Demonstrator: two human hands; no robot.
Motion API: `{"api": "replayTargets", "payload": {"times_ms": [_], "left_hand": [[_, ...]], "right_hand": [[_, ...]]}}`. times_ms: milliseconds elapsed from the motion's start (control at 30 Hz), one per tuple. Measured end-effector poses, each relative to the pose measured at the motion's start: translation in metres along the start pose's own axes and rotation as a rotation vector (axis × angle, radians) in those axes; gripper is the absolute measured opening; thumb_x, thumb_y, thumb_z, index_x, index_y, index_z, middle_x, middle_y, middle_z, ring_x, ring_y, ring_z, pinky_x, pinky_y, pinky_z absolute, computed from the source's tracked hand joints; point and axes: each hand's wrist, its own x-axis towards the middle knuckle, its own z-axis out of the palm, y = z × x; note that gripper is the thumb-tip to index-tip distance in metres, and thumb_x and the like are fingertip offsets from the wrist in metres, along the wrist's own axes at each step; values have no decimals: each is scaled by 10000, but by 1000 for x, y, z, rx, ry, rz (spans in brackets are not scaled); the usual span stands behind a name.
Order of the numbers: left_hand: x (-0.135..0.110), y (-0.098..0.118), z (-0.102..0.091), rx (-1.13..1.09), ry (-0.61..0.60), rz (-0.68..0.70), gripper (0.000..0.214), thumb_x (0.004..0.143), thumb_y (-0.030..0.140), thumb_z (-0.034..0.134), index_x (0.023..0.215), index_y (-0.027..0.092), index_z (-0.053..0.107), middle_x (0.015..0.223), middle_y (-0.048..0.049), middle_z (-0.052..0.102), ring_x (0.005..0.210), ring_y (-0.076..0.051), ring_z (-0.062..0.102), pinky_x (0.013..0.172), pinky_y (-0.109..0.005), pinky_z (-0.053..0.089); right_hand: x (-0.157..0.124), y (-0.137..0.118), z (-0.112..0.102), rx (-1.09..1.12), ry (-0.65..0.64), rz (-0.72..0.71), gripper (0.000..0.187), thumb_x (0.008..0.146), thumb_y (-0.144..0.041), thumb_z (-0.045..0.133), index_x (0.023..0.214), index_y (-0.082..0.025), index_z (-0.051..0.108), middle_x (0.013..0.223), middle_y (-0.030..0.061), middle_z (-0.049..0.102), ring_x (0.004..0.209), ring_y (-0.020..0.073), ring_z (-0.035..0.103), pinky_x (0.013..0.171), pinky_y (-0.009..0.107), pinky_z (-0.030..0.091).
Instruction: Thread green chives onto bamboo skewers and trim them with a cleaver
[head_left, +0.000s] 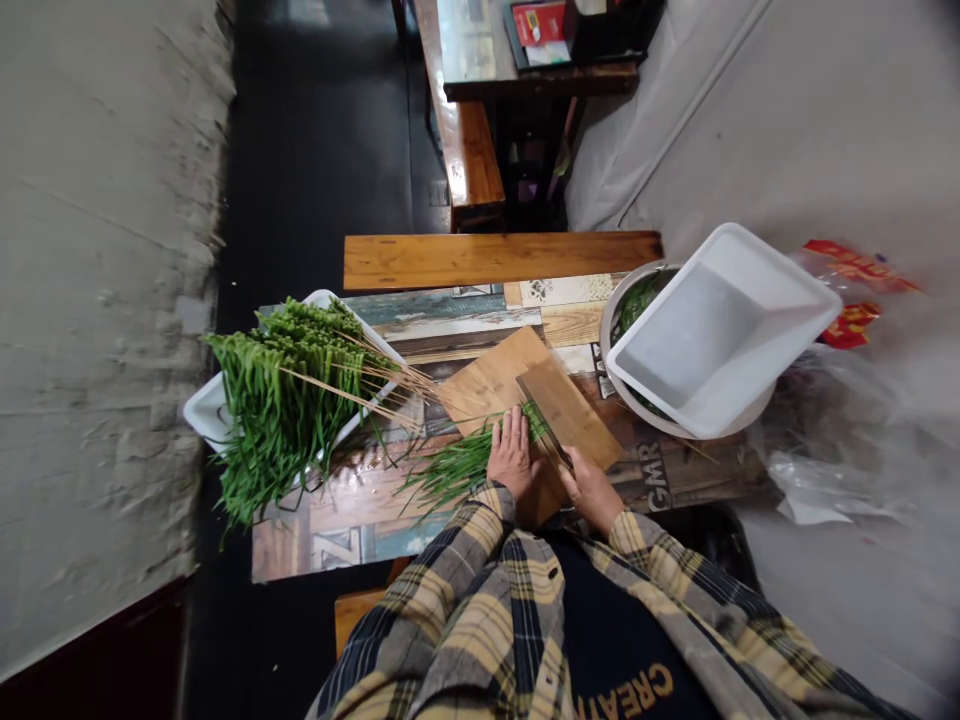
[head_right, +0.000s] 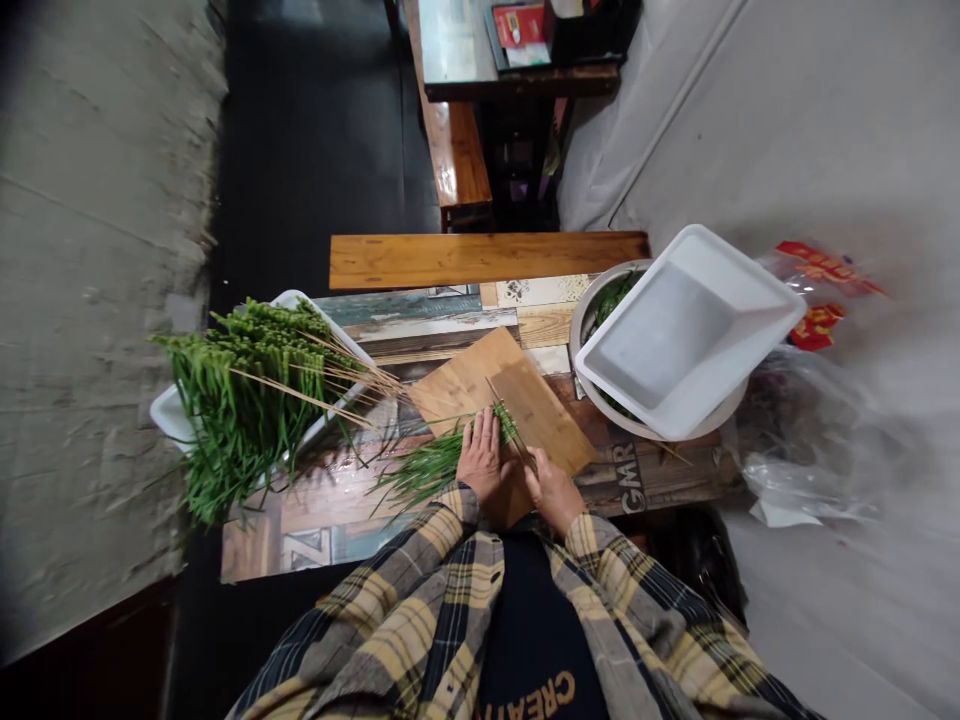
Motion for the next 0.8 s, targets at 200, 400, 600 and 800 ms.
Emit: {"api": "replayTargets", "payload": {"times_ms": [200, 400, 600, 800], "left_hand": [[1, 4, -5, 62, 11, -7, 814, 842, 484, 446, 1465, 29, 187, 1564, -186, 80, 1445, -324, 38, 1159, -510, 100], [3, 6, -27, 97, -57, 12, 743, 856, 433, 467, 1446, 39, 247, 1551, -193, 163, 1433, -316, 151, 1154, -503, 144], [17, -2, -63, 143, -35, -5, 539, 875, 204, 417, 1402, 113, 346, 1504, -154, 322, 1388, -305, 260, 1118, -552, 187], [63, 7, -88, 177, -207, 317, 315, 868, 133, 399, 1087, 189, 618, 1142, -102, 604, 1175, -231, 457, 1059, -457, 284]], "right_hand": [[25, 0, -18, 34, 113, -28, 316, 924, -298, 386, 1170, -171, 540, 1039, 117, 695, 955, 224, 663, 835, 338, 508], [10, 8, -55, 89, 287, -78, 410, 924, -350, 385, 1258, -152, 518, 1133, 140, 670, 1040, 244, 635, 898, 363, 494], [-44, 29, -61, 154, 302, -53, 401, 931, -382, 385, 1218, -153, 546, 1137, 123, 672, 1034, 229, 645, 914, 344, 495], [-75, 45, -51, 202, 283, -3, 390, 933, -371, 402, 1254, -187, 526, 1134, 104, 677, 1022, 220, 654, 876, 331, 515]]}}
